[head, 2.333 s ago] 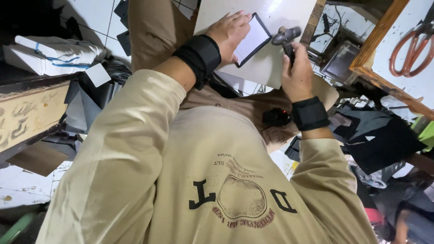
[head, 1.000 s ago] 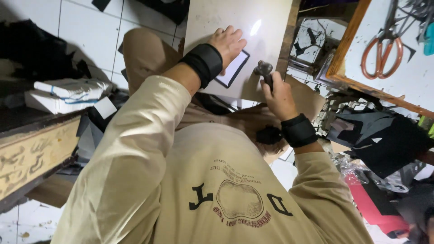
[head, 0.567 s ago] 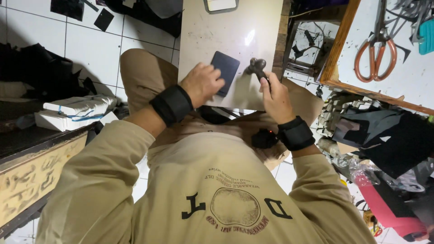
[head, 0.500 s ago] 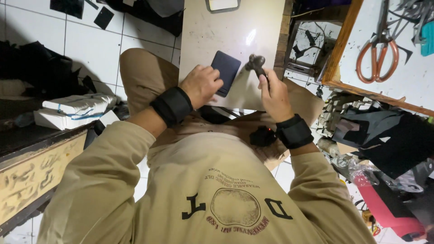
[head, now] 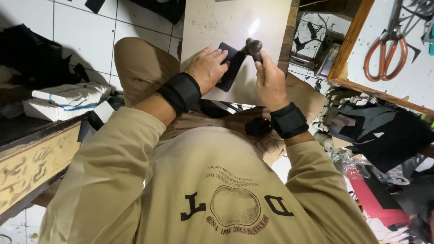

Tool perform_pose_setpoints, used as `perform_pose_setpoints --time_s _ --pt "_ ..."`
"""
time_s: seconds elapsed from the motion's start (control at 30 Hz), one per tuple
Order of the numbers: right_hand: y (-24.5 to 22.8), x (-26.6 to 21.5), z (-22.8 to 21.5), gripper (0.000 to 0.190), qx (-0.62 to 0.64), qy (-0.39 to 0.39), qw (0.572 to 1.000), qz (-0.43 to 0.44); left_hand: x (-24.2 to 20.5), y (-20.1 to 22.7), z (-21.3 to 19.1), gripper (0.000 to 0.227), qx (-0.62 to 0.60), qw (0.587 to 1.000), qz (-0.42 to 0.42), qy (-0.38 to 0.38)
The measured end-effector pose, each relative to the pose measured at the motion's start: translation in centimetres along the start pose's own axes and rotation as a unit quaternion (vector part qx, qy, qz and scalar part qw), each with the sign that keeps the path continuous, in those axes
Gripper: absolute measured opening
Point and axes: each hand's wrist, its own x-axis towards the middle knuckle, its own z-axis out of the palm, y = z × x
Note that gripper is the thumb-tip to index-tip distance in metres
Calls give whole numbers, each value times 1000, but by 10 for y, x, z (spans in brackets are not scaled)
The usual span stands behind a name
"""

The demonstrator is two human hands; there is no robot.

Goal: The person folds the small black leather pouch and secures the edges with a hammer.

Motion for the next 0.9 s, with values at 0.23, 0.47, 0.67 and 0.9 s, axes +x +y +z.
perform_pose_setpoints --time_s 0.23,0.47,0.67,0.9 --pt "14 -10 10 32 -66 32 995 -71 3 0 4 48 29 1000 -2 -5" --pt "9 -17 9 21 -71 -58 996 -16 2 -1 11 45 30 1000 5 -2" --pt "10 -30 14 24 -81 -52 994 -58 2 -3 23 44 41 999 -2 4" --pt "10 -39 11 24 -95 -89 990 -53 -1 1 10 56 42 999 -11 -11"
